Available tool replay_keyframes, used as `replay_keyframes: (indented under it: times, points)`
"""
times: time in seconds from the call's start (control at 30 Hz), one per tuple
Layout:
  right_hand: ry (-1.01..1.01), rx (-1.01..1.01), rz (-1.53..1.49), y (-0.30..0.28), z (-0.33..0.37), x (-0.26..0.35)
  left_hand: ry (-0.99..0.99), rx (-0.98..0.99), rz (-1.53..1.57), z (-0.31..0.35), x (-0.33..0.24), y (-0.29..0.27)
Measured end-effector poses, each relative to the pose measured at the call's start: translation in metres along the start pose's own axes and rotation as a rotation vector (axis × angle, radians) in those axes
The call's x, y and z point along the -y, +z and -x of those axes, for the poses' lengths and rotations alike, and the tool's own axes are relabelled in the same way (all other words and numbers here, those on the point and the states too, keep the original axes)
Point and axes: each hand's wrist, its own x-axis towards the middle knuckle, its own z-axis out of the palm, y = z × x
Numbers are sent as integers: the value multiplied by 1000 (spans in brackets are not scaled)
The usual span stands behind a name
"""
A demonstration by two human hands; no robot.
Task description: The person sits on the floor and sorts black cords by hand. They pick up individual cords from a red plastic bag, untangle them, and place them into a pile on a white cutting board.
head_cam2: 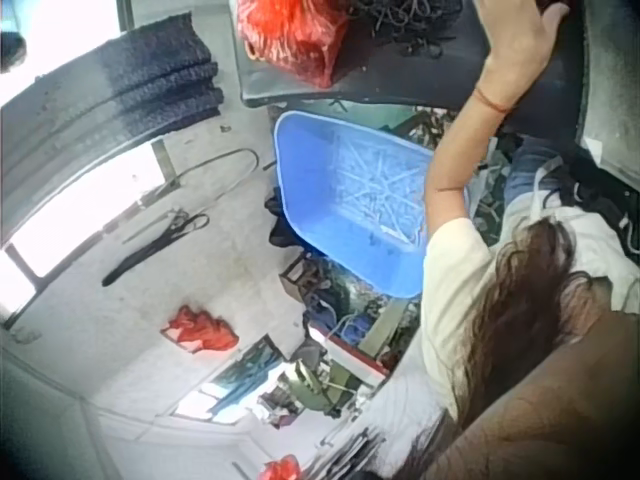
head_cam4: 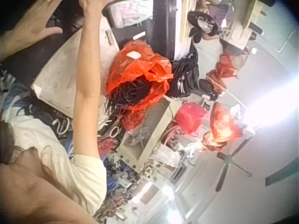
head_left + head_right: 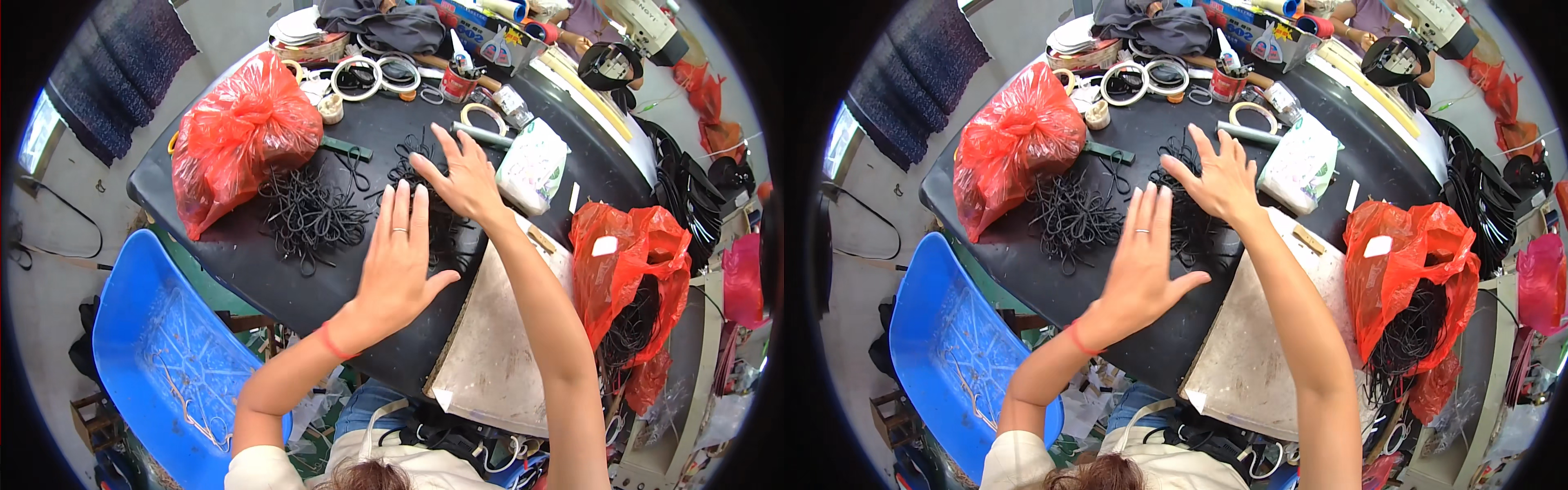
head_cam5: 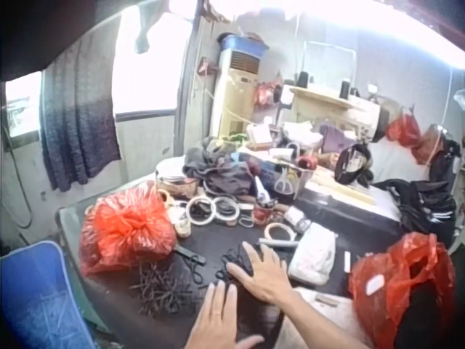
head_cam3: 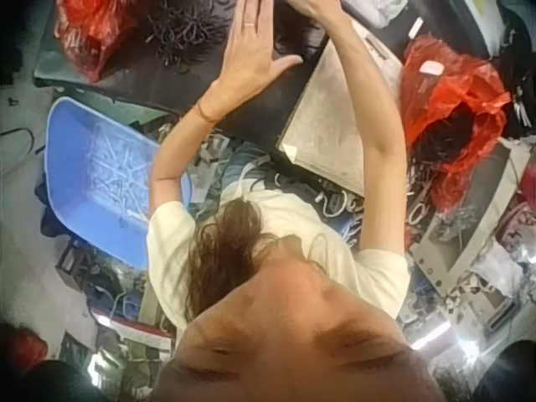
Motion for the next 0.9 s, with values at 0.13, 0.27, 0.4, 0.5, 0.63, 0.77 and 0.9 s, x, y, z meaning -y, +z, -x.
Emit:
replay_keyframes:
  times: [0.13,0.27,0.4,0.5,0.63,0.77,0.9]
  points:
    - [158,318,115,11,-16,13,-304,24,-32,-18,12,40]
    - [-29,-6,0,26,33,10,-235,-99,149,-17,21,56]
    - [22,-130,-478,19,60,12,-170,-107,306,-18,23,57]
    - [34,-263,-654,-15,82,24,30,-224,330,-22,-7,45]
    - [52,-355,-464,-79,146,17,128,-139,381,-13,-81,31]
    - [151,-276,-298,-96,220,-41,109,270,460,18,-127,56]
    - [387,-314,-336,-105,284,-78,242,421,258,31,-115,34]
